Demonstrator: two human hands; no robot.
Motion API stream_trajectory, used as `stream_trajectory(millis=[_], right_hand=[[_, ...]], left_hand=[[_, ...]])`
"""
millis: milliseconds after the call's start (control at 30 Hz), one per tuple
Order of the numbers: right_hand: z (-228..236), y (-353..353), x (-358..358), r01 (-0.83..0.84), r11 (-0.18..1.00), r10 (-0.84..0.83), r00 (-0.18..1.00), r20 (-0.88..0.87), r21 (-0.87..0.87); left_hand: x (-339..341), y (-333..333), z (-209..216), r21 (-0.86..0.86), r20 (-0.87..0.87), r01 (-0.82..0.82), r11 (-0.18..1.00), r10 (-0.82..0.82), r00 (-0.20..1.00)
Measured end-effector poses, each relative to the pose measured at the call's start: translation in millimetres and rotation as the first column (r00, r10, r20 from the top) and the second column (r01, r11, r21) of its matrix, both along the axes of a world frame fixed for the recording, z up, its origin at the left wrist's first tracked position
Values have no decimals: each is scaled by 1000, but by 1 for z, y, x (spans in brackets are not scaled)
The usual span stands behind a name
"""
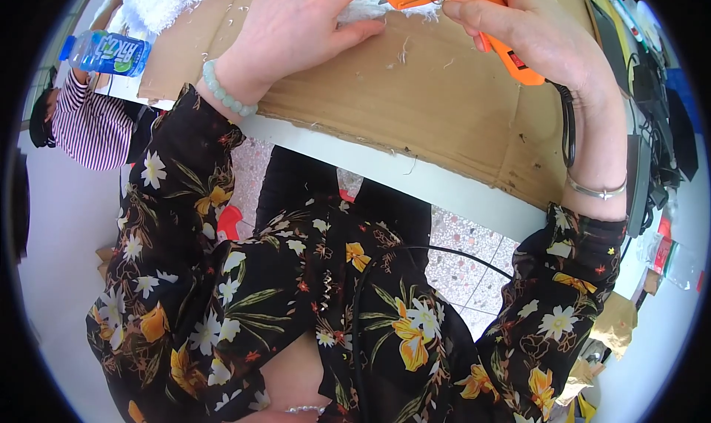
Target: Using a hot glue gun to attach white fiberfill to a textile base component.
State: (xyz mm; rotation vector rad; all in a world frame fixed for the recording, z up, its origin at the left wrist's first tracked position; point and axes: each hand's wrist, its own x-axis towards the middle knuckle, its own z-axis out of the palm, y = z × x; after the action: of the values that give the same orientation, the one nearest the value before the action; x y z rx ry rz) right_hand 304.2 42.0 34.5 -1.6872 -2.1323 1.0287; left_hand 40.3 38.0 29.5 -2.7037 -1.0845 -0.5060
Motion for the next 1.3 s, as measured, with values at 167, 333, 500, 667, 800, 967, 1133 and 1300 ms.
stream_trajectory(millis=[167, 333, 500, 667, 800, 967, 1133, 1300], right_hand=[[-4, -7, -4, -18, 999, 24, 977, -214, 30], [-6, -9, -12, 15, 998, 1, 971, -240, 65], [-8, -1, -4, -26, 999, 30, 985, -169, 26], [-11, 1, -2, -22, 998, 30, 991, -129, 65], [-12, 0, 1, -29, 997, 39, 991, -128, 76], [-11, 1, 6, -17, 994, 24, 998, -60, 111], [-11, 3, 5, -15, 995, 22, 997, -71, 98], [-15, 1, 0, 2, 989, 18, 991, -134, 151]], left_hand=[[2, 6, -8, 34, -36, -8, 999, 9, 999], [0, 9, -14, 75, -31, -5, 997, 7, 999], [5, 10, -16, 69, -31, -11, 998, 13, 999], [3, 12, -23, 84, -10, -17, 996, 18, 1000], [6, 14, -24, 114, -4, -12, 993, 12, 1000], [6, 15, -25, 107, -15, -35, 994, 37, 999], [8, 17, -25, 99, -14, -26, 995, 28, 1000], [8, 21, -22, 74, -4, -12, 997, 12, 1000]])
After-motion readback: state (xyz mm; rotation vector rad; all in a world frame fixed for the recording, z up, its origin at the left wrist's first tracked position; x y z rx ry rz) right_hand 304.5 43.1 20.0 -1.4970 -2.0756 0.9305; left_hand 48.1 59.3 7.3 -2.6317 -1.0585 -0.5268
